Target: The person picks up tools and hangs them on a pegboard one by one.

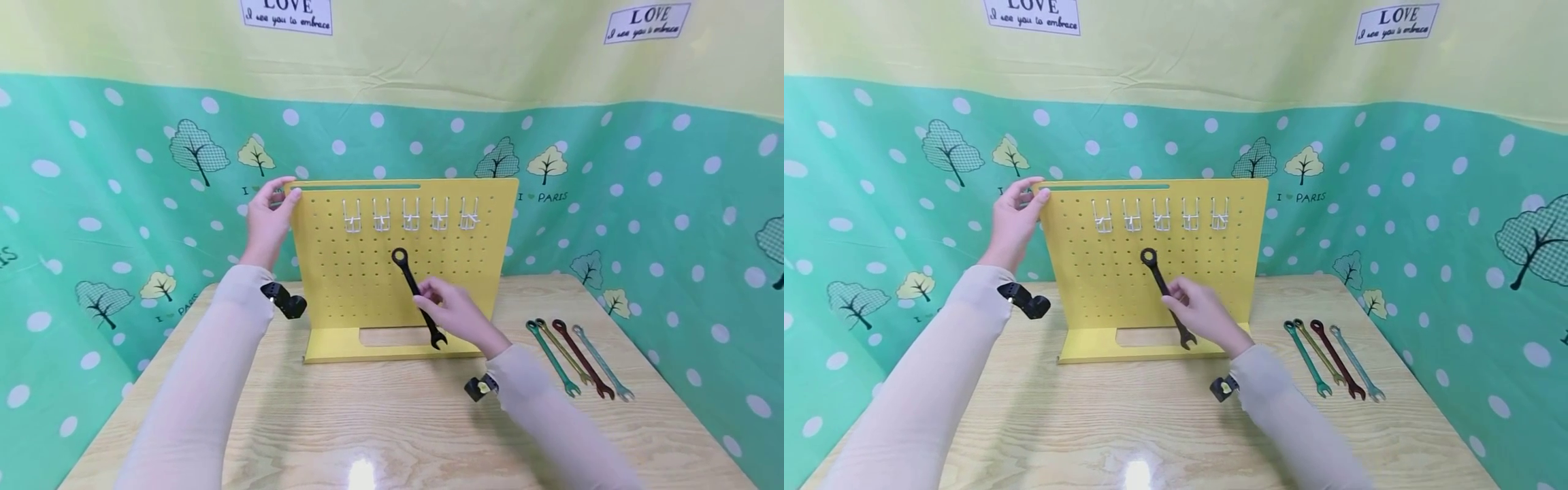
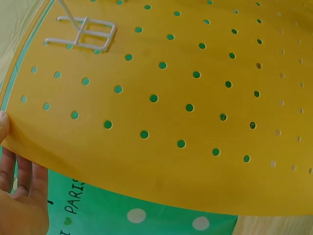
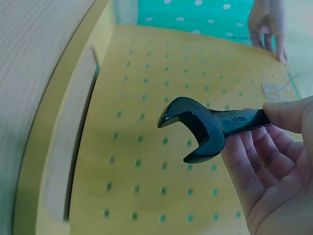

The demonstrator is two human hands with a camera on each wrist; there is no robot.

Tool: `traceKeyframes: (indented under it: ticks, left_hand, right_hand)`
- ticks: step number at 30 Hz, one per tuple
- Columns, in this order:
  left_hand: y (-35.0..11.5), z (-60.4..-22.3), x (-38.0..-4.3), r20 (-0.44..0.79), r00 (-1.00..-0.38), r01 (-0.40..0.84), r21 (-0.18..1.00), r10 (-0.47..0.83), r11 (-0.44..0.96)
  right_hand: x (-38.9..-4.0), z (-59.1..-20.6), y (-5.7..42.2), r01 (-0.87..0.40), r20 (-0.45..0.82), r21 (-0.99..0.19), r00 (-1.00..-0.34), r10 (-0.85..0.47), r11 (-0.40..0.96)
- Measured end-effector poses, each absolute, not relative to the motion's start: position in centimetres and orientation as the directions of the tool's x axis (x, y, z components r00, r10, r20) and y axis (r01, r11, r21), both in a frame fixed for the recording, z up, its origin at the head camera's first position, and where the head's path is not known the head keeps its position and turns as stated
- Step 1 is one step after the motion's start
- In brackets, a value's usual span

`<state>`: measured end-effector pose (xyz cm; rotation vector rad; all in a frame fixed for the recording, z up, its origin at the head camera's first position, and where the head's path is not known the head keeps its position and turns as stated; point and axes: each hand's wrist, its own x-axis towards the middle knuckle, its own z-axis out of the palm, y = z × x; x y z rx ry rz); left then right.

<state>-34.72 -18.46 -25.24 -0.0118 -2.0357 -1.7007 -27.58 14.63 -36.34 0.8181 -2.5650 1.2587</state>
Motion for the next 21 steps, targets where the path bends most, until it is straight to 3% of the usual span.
traceKeyframes:
  ticks: [10, 21]
  left_hand:
    - [-18.5, -25.0, -34.5, 0.361, -0.887, 0.301, 0.925, -0.289, 0.233]
    - [-18.5, -25.1, -34.6, 0.369, -0.883, 0.304, 0.921, -0.292, 0.243]
  right_hand:
    - [-28.4, -34.8, 10.2, -0.575, 0.412, -0.732, -0.801, -0.435, 0.366]
    - [-29.1, -33.0, 6.9, -0.514, 0.39, -0.829, -0.814, -0.431, 0.219]
